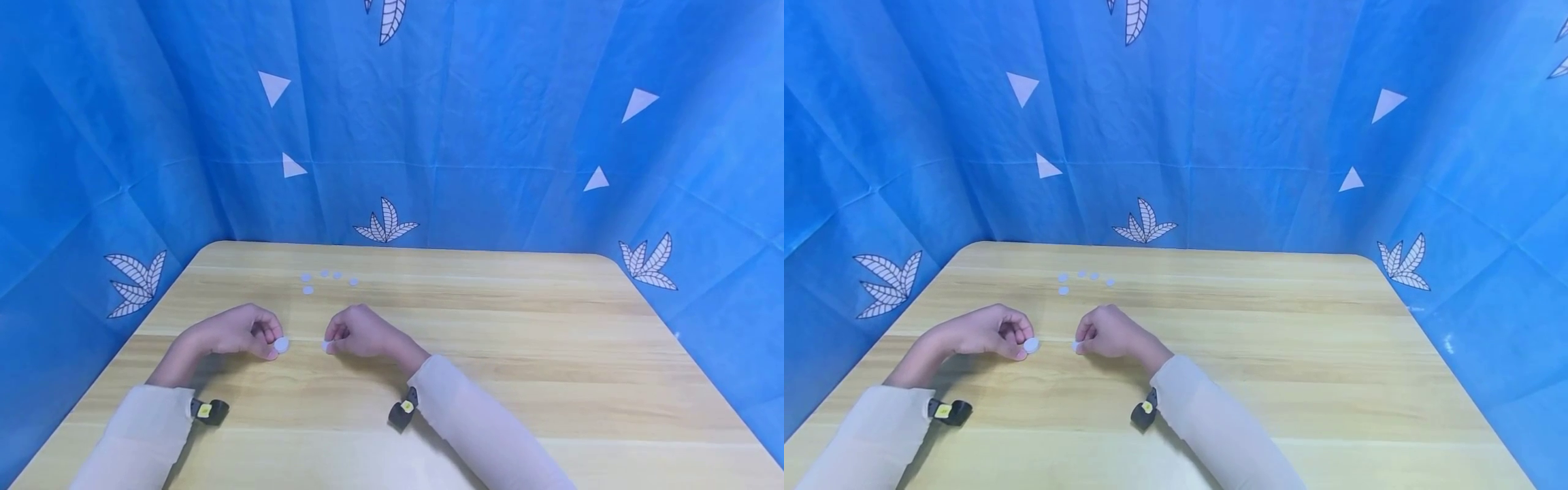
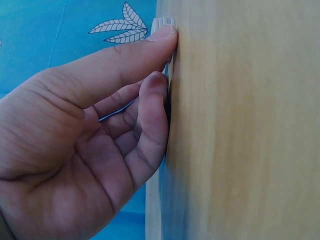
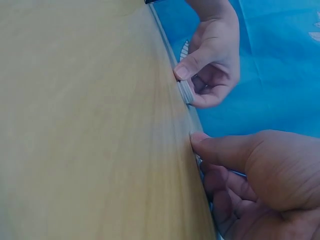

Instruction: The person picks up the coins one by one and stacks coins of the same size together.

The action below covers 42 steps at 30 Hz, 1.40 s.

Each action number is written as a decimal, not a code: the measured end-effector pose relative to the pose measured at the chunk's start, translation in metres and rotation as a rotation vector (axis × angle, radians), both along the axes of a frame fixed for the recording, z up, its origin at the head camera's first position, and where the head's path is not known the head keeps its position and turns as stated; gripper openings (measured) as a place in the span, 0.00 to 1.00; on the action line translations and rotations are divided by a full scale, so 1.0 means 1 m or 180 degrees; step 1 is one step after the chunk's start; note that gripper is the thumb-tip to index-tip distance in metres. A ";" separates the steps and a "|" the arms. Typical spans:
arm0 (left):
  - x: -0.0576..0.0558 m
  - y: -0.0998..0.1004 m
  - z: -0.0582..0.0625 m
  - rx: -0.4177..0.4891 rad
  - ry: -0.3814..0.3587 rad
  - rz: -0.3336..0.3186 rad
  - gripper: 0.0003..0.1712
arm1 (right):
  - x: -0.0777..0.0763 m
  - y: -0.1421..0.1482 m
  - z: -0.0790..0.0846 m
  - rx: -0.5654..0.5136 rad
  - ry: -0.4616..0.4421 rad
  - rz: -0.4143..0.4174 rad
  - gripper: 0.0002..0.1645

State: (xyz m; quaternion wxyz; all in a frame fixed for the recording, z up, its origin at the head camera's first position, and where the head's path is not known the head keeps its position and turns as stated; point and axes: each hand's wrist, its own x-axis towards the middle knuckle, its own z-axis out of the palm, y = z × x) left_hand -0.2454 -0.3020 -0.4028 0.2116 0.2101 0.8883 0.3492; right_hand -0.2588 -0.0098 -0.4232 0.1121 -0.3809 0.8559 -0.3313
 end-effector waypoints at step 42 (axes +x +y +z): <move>-0.004 -0.011 0.022 0.0047 -0.0225 -0.0089 0.19 | 0.001 -0.001 -0.002 -0.0042 -0.0147 -0.0121 0.03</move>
